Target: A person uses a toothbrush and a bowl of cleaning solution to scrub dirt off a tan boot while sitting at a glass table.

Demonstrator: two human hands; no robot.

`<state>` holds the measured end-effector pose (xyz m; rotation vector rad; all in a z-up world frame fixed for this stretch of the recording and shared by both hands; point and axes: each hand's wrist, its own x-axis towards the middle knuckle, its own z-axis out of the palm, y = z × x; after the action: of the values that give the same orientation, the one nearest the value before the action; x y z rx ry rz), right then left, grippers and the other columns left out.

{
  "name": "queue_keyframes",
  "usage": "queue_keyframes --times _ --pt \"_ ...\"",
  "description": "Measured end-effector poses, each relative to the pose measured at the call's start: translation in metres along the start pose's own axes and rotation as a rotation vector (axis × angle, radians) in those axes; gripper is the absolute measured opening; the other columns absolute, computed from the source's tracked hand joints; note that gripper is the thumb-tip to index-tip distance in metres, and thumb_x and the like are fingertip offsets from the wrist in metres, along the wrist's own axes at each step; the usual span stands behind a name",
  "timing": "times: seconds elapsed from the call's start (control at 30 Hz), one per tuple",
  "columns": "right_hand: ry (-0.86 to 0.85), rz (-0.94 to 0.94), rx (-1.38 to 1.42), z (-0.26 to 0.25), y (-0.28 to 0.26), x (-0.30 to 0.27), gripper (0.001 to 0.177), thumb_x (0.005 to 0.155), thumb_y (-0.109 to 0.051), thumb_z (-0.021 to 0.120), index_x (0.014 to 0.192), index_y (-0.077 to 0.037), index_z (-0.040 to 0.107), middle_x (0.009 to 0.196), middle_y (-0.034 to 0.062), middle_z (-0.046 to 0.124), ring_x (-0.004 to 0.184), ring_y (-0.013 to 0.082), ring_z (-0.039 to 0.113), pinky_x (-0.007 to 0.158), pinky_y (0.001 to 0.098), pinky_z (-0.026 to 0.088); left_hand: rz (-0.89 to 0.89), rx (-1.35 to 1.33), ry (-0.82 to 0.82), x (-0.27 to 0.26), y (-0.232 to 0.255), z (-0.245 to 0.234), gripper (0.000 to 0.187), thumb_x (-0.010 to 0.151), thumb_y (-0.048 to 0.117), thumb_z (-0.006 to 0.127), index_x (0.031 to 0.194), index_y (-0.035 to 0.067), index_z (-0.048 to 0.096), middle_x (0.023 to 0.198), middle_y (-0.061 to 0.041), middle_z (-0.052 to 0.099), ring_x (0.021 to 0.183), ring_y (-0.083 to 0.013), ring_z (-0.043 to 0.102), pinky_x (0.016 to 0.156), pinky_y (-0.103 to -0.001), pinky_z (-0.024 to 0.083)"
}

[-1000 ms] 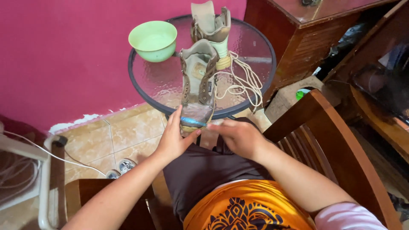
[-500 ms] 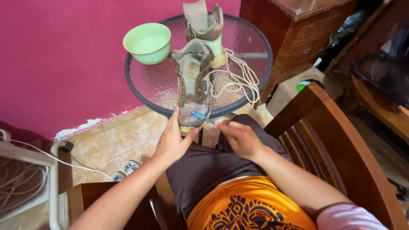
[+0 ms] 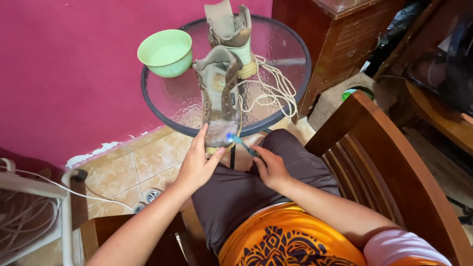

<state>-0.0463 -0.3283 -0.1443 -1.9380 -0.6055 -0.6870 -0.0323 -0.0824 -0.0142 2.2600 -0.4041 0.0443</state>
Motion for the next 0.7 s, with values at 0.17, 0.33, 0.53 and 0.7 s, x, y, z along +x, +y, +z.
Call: queue_keyframes --times 0.17,0.33,0.53,0.7 --pt "0.004 0.028 0.018 0.014 -0.009 -0.006 0.029 0.096 -0.004 0.063 0.123 0.004 0.068 0.103 0.0224 0.074 0.097 0.0408 0.073 0.081 0.0469 0.061 -0.012 -0.003 0.001 -0.001 0.006 -0.001 0.084 0.093 0.042 0.064 0.159 0.007 0.026 0.147 -0.034 0.042 0.137 -0.0515 0.043 0.112 -0.058 0.039" --pt "0.003 -0.036 -0.058 0.012 0.018 -0.006 0.028 0.093 -0.001 0.068 0.12 0.006 0.069 0.103 0.0252 0.073 0.098 0.0435 0.073 0.081 0.0492 0.061 -0.002 0.006 -0.006 -0.001 0.007 -0.003 0.09 0.09 0.043 0.069 0.16 0.007 0.024 0.147 -0.034 0.041 0.137 -0.0517 0.043 0.113 -0.058 0.039" --pt "-0.057 0.059 -0.018 0.018 -0.008 -0.013 0.027 0.095 -0.011 0.066 0.12 -0.002 0.07 0.104 0.0201 0.075 0.1 0.0401 0.073 0.083 0.0468 0.062 0.014 0.043 0.001 0.0 -0.001 0.0 0.093 0.088 0.041 0.073 0.16 0.007 0.025 0.148 -0.033 0.041 0.135 -0.0498 0.047 0.111 -0.056 0.042" --pt "-0.03 0.076 0.049 0.024 -0.002 -0.009 0.029 0.097 -0.008 0.064 0.124 0.003 0.067 0.104 0.0225 0.074 0.097 0.0421 0.073 0.084 0.0484 0.061 0.035 0.047 0.009 -0.002 0.008 -0.005 0.087 0.09 0.039 0.07 0.158 0.005 0.028 0.145 -0.033 0.045 0.129 -0.0494 0.053 0.105 -0.055 0.048"
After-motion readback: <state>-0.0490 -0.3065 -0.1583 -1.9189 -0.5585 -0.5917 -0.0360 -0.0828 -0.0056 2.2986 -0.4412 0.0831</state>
